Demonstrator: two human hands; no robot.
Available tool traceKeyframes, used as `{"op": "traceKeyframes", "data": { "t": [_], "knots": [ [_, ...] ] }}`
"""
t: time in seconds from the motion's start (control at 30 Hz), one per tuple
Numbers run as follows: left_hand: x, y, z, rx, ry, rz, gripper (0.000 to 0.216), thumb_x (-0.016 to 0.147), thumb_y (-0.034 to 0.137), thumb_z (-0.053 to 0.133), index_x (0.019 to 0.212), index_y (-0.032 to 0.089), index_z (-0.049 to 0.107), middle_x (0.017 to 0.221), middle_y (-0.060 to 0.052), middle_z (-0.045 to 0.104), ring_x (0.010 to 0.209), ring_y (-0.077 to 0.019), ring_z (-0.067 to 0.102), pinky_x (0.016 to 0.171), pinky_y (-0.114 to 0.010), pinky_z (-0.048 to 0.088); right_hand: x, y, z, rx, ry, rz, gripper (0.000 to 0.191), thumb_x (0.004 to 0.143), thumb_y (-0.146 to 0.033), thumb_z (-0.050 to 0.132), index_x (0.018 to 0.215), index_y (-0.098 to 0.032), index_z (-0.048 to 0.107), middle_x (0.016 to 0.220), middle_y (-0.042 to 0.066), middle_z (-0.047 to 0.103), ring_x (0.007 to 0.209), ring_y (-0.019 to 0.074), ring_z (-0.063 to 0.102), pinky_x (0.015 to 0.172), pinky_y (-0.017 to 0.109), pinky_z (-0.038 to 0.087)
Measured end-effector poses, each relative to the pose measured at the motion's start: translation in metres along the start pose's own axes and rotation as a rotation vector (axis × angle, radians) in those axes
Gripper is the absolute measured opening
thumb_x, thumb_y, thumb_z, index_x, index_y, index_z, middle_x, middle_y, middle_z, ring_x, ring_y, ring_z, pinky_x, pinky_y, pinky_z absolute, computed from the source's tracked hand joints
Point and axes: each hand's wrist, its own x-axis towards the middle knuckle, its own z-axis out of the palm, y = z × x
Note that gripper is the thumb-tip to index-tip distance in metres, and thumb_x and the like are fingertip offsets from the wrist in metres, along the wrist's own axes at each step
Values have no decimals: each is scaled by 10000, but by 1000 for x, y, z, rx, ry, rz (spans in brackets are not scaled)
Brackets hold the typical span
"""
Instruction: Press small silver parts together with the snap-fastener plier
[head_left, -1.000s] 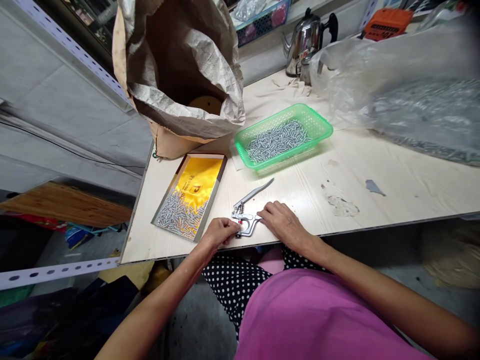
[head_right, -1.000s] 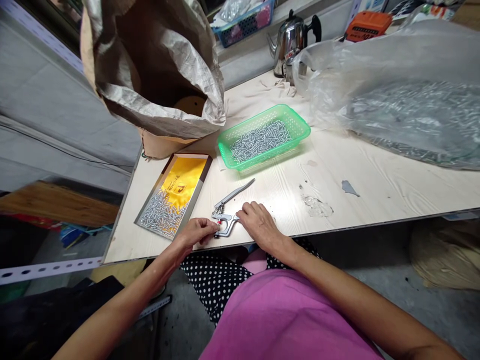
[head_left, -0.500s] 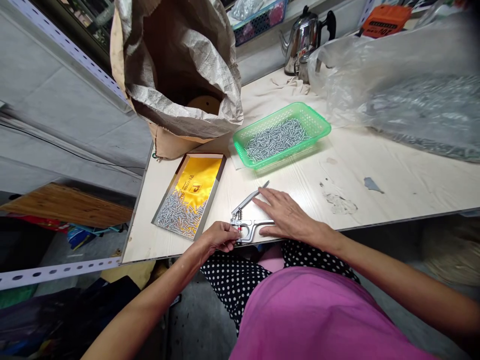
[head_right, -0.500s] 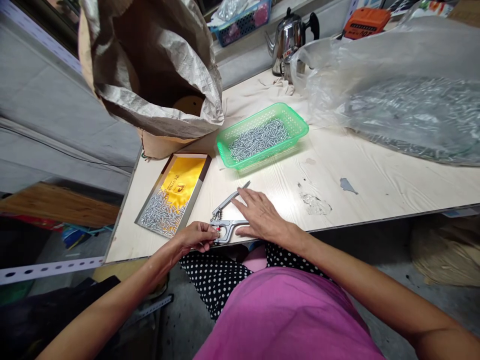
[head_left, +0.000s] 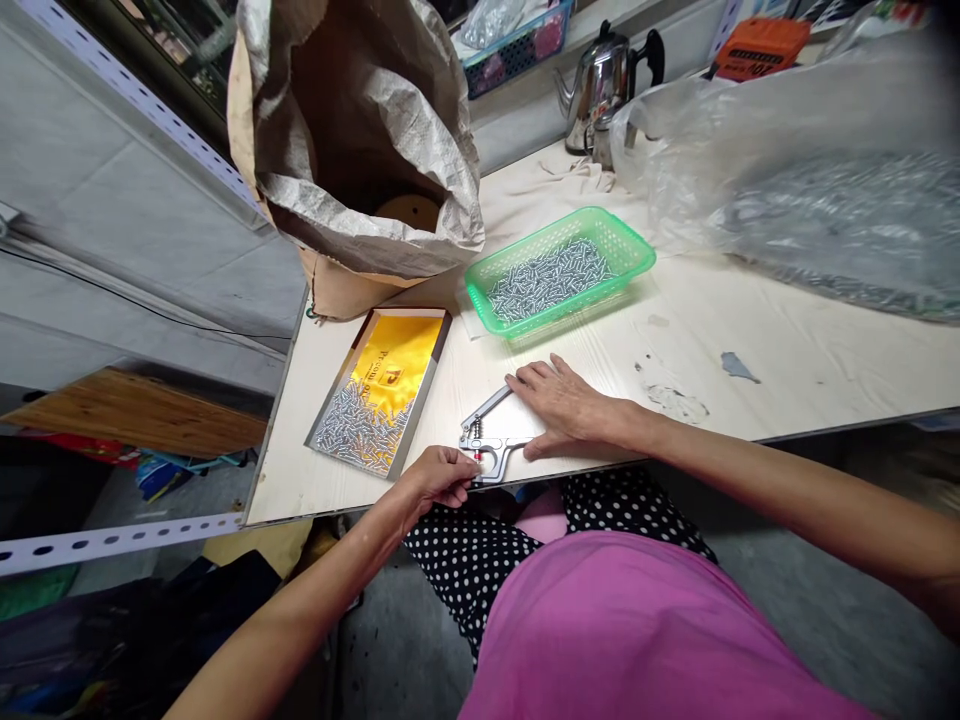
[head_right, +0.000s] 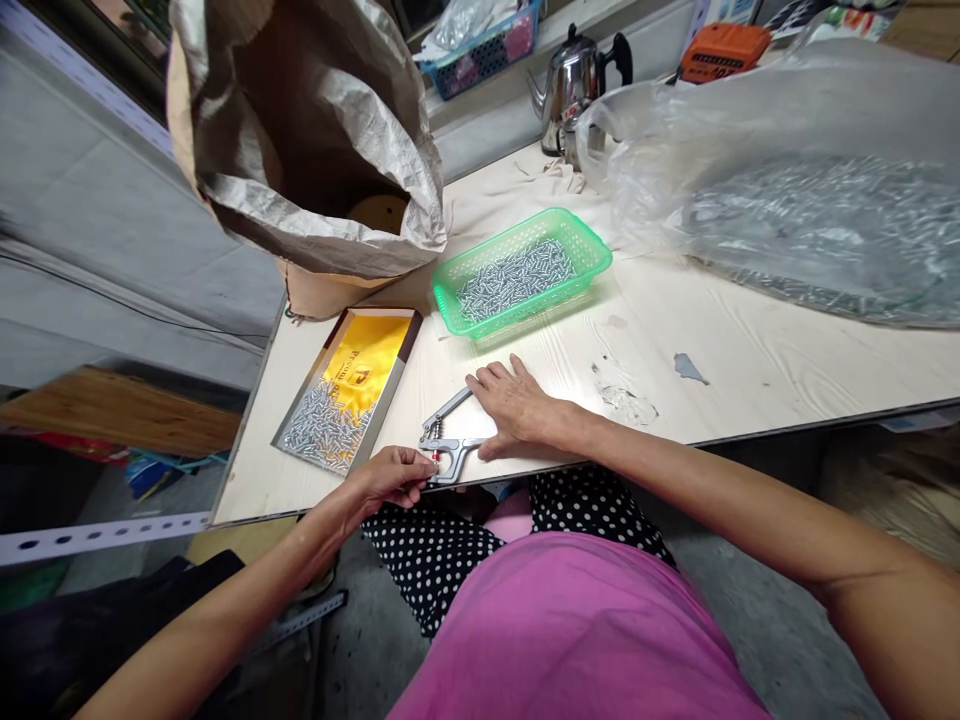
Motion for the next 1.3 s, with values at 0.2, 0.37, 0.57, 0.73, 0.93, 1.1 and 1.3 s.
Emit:
{"op": "traceKeyframes", "data": {
  "t": [0.2,0.37,0.57,0.73,0.93,1.1,1.3],
  "knots": [
    [-1,1,2,2,11,-3,220,727,268,729,671,141,558,510,55,540,387,-65,502,401,-181,401,1,-3,-8,-16,-26,11,705,638,-639,744,1094,-122,595,1113,154,577,1016,322,485,885,443,380],
    [-9,-4,9,238,167,109,181,797,322,649,751,150,619,592,20,585,476,-105,546,501,-231,431,0,-8,-10,-12,-44,26,591,685,-598,737,1027,-131,617,1084,137,586,1010,308,480,793,379,365],
    [-18,-12,13,784,545,478,237,854,355,554,800,190,715,875,-62,702,810,-199,638,675,-271,406,-3,-12,-13,-15,-68,60,581,727,-580,710,1054,-110,613,1113,143,582,1042,312,474,801,380,343],
    [-1,-12,5,555,301,307,328,801,459,580,704,164,687,537,12,567,534,-144,548,538,-245,364,-5,-16,-13,-34,-70,80,577,744,-561,699,1084,-105,604,1121,141,584,1044,319,476,808,398,344],
    [6,-12,4,335,229,173,314,706,467,661,658,160,613,473,60,450,429,-96,427,427,-211,342,-7,-14,-10,-27,-64,65,642,718,-604,698,1121,-118,580,1136,143,581,1050,326,470,830,413,337],
    [1,-12,4,219,200,148,348,673,475,709,756,142,654,540,50,507,447,-88,445,422,-208,380,-9,-10,-9,-6,-48,42,660,697,-610,709,1128,-130,572,1132,139,583,1040,319,471,840,410,337],
    [-1,-12,5,106,184,141,356,647,456,741,744,133,627,552,57,486,453,-70,437,404,-196,410,-10,-9,-7,8,-20,37,654,690,-610,715,1114,-133,574,1120,138,587,1029,317,471,825,405,349]
  ]
}}
